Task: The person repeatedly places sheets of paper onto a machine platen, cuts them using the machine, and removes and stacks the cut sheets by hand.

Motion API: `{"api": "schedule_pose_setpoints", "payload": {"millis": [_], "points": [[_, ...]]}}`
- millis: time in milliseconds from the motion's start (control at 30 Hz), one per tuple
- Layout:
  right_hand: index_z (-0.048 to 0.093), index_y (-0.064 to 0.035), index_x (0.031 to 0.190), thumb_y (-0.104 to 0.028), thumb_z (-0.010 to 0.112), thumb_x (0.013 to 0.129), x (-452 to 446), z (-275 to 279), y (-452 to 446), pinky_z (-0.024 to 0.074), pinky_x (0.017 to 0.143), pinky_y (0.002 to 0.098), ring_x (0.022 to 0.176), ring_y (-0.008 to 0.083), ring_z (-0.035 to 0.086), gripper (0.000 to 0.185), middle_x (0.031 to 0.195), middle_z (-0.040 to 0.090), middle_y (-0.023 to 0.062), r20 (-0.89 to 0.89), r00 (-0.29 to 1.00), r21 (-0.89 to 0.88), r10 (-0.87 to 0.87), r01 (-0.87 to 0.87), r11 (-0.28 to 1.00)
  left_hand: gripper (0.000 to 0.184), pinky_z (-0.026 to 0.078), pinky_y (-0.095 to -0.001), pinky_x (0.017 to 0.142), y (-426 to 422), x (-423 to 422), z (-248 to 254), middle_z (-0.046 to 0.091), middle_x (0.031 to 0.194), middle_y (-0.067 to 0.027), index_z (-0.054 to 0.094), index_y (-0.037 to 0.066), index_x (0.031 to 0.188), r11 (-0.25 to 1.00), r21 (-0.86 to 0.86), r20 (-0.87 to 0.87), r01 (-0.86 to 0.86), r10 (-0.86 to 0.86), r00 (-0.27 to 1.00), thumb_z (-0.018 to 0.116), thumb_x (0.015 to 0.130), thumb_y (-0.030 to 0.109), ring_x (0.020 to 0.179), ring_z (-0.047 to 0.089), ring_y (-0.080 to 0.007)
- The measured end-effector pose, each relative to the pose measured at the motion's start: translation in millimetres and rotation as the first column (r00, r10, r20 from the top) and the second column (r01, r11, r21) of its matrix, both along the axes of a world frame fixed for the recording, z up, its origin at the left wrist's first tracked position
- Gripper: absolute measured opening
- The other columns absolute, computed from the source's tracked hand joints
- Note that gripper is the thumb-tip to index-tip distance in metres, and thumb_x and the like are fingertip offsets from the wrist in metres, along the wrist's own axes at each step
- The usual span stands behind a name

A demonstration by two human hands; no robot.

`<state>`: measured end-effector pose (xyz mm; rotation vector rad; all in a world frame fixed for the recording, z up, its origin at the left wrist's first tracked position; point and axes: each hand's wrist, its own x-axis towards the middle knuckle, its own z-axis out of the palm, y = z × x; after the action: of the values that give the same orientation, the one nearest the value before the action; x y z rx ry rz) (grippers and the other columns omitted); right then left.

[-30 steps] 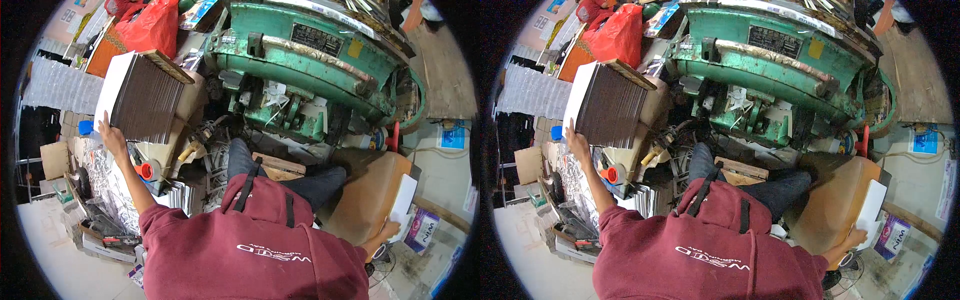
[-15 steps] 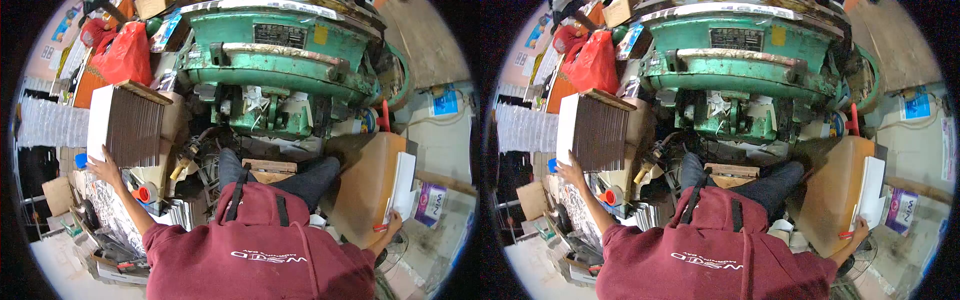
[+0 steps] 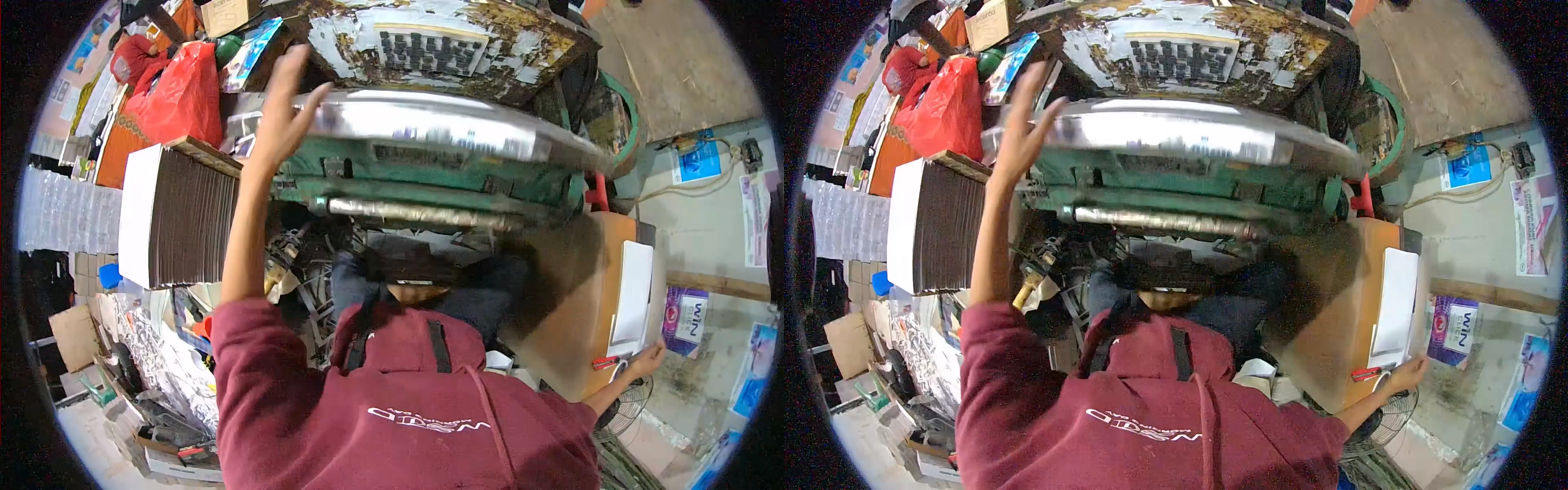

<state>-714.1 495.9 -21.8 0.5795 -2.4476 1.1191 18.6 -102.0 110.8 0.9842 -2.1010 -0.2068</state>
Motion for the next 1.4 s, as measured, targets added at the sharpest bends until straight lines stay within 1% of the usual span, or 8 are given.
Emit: {"api": "schedule_pose_setpoints", "payload": {"millis": [133,333,500,667,800,933,1133,1400], "points": [[0.072,-0.0048,0.118,-0.020,0.055,0.101,85.1,127.6,-107.9,0.0476,0.097,0.0322,0.109,0.0219,0.064,0.028,0.115,0.071,0.0115,-0.106,0.993,0.151,0.061,-0.044,0.988,0.068,0.023,-0.0437,0.121,-34.9,-33.2,-57.8,0.032,0.157,-0.0199,0.033,0.003,0.152,0.788,0.608,0.335,0.098,-0.366,0.868,0.048,0.102,0.046,0.147,0.028,-0.0332],[0.072,0.0007,0.105,-0.007,0.066,0.094,213.9,158.1,-243.1,0.0474,0.095,0.0301,0.106,0.0173,0.063,0.015,0.111,0.071,0.0100,0.172,0.689,-0.166,0.704,-0.684,0.710,0.083,0.016,-0.0501,0.123,141.5,-28.5,-64.2,0.024,0.162,-0.0167,0.028,0.005,0.154,0.849,0.525,0.644,-0.067,-0.344,0.683,0.036,0.098,0.066,0.149,0.024,-0.0314],[0.072,0.0018,0.104,-0.013,0.068,0.094,297.4,92.4,-340.3,0.0504,0.084,0.0269,0.094,0.0151,0.065,0.018,0.106,0.071,0.0079,0.562,0.303,-0.210,0.770,-0.848,0.487,0.086,0.023,-0.0515,0.121,253.3,12.4,-40.9,0.035,0.158,-0.0109,0.030,0.012,0.155,0.884,0.467,0.600,0.003,-0.319,0.734,0.068,0.078,0.013,0.146,0.034,-0.0250],[0.072,0.0000,0.107,-0.020,0.066,0.096,361.1,36.9,-416.0,0.0569,0.078,0.0286,0.091,0.0139,0.067,0.023,0.099,0.071,0.0061,0.797,-0.081,-0.380,0.598,-0.838,0.391,0.066,0.032,-0.0469,0.117,246.7,80.9,28.7,0.054,0.145,-0.0094,0.052,0.017,0.144,0.894,0.383,0.538,-0.231,-0.012,0.843,0.058,0.080,0.001,0.135,0.051,-0.0272],[0.067,-0.0017,0.120,-0.037,0.079,0.083,355.3,63.5,-445.7,0.0554,0.084,0.0339,0.104,0.0261,0.065,0.052,0.119,0.066,0.0148,0.376,0.363,0.266,0.853,-0.924,0.276,0.075,0.042,-0.0400,0.110,255.6,132.9,105.3,0.059,0.139,-0.0114,0.058,0.012,0.139,0.781,-0.064,0.225,-0.621,0.618,0.754,0.039,0.074,-0.021,0.132,0.053,-0.0299],[0.052,-0.0070,0.139,-0.034,0.083,0.078,331.8,93.3,-448.0,0.0511,0.093,0.0396,0.108,0.0313,0.062,0.073,0.138,0.053,0.0163,0.036,0.443,0.232,0.896,-0.875,0.424,0.064,0.045,-0.0426,0.106,244.6,206.2,112.2,0.057,0.141,-0.0104,0.057,0.019,0.140,0.421,-0.522,0.243,-0.742,0.907,0.344,0.047,0.084,-0.010,0.131,0.054,-0.0309],[0.059,-0.0047,0.131,-0.032,0.073,0.090,248.6,99.3,-375.9,0.0432,0.104,0.0422,0.122,0.0366,0.055,0.051,0.134,0.056,0.0190,-0.084,0.790,0.270,0.608,-0.569,0.777,0.066,0.035,-0.0498,0.113,196.9,378.0,-31.9,0.044,0.149,-0.0236,0.039,0.013,0.151,0.460,-0.391,0.500,-0.797,0.833,0.236,0.046,0.086,0.004,0.135,0.042,-0.0464],[0.059,0.0071,0.111,-0.060,0.076,0.074,44.1,-70.8,-84.9,0.0496,0.091,0.0554,0.105,0.0484,0.059,0.079,0.116,0.058,0.0324,-0.074,0.957,0.817,-0.280,0.219,0.534,0.053,0.036,-0.0494,0.112,195.9,343.6,-24.1,0.053,0.140,-0.0234,0.047,0.004,0.143,0.279,-0.268,0.339,-0.922,0.923,0.180,0.044,0.090,0.006,0.130,0.047,-0.0471]]}}
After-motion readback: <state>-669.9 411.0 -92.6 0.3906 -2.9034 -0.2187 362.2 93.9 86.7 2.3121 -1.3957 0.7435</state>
